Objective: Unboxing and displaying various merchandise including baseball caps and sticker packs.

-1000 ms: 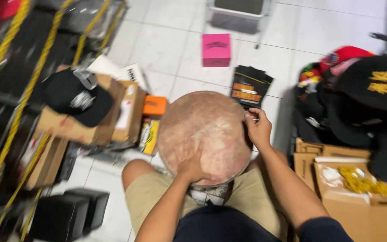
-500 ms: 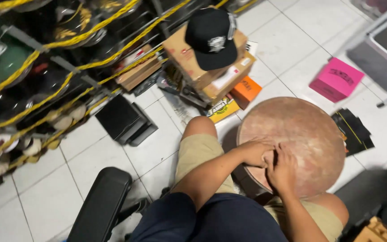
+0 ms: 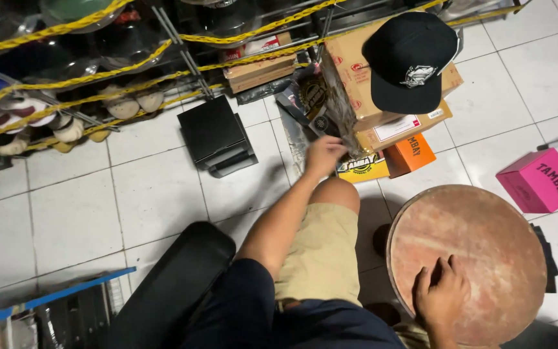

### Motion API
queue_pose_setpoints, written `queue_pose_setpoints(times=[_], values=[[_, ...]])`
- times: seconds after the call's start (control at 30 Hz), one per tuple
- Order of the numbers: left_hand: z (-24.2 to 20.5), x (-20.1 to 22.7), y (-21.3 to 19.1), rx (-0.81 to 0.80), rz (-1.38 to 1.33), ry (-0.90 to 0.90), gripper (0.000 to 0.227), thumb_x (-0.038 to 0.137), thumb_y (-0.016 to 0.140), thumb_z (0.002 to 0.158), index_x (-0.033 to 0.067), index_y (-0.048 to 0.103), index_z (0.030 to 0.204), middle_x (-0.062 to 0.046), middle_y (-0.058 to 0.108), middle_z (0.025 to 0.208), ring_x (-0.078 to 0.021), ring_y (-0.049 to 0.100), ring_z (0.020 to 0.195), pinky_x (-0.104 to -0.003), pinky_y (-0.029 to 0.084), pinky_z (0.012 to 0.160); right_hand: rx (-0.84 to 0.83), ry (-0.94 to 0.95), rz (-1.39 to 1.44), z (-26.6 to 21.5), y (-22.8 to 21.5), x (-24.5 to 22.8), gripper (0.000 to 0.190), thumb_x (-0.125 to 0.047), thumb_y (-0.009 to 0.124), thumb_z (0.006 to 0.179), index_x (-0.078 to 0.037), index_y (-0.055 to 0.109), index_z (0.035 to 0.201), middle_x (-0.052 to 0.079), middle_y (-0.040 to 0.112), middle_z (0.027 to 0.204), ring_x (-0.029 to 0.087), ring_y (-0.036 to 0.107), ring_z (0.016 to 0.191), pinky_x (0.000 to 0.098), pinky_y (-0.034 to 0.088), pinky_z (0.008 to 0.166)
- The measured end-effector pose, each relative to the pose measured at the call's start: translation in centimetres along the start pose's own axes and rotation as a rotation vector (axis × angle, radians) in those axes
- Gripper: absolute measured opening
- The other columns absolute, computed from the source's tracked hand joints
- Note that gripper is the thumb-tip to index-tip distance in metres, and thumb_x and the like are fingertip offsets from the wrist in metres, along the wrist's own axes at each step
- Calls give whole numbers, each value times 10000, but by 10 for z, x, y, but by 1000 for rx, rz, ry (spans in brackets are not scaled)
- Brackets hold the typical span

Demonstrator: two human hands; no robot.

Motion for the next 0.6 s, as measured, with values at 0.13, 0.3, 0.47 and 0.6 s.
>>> queue_pose_setpoints(times=[0.13, 0.3, 0.47, 0.6], values=[[31, -100, -71, 371, 30, -299, 342, 276, 799, 817, 51, 780, 1073, -108, 788, 1001, -208, 731, 904, -328, 554, 837, -16, 9, -15, 3, 6, -1, 491, -320, 615, 971, -38, 597, 1373, 212, 515, 1551, 425, 442, 1422, 545, 312, 1218], [41, -171, -80, 247, 286, -488, 450, 367, 781, 835, 20, 750, 1120, -185, 749, 1089, -322, 710, 1024, -388, 535, 924, 27, -25, -56, -4, 24, 24, 537, -339, 620, 932, 5, 626, 1344, 273, 563, 1472, 461, 531, 1327, 552, 384, 1159], [97, -185, -81, 236, 393, -505, 740, 364, 807, 794, 41, 533, 1401, -203, 626, 1356, -359, 615, 1252, -407, 481, 1067, -20, -15, -80, 11, 46, 57, 566, -382, 642, 878, 34, 645, 1263, 323, 582, 1363, 473, 591, 1214, 520, 462, 1081], [177, -162, -87, 130, 641, -386, 814, 340, 773, 827, 121, 402, 1518, -147, 460, 1556, -379, 525, 1343, -458, 451, 1084, -205, 59, -145, 35, 71, 78, 563, -383, 644, 874, 30, 648, 1257, 319, 585, 1357, 472, 593, 1210, 521, 465, 1080]])
Point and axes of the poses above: each hand's wrist, its own z-axis towards the middle knuckle, its own y-axis out of the palm, x = y × z, the point moved 8 cm from there along z, towards the middle knuckle
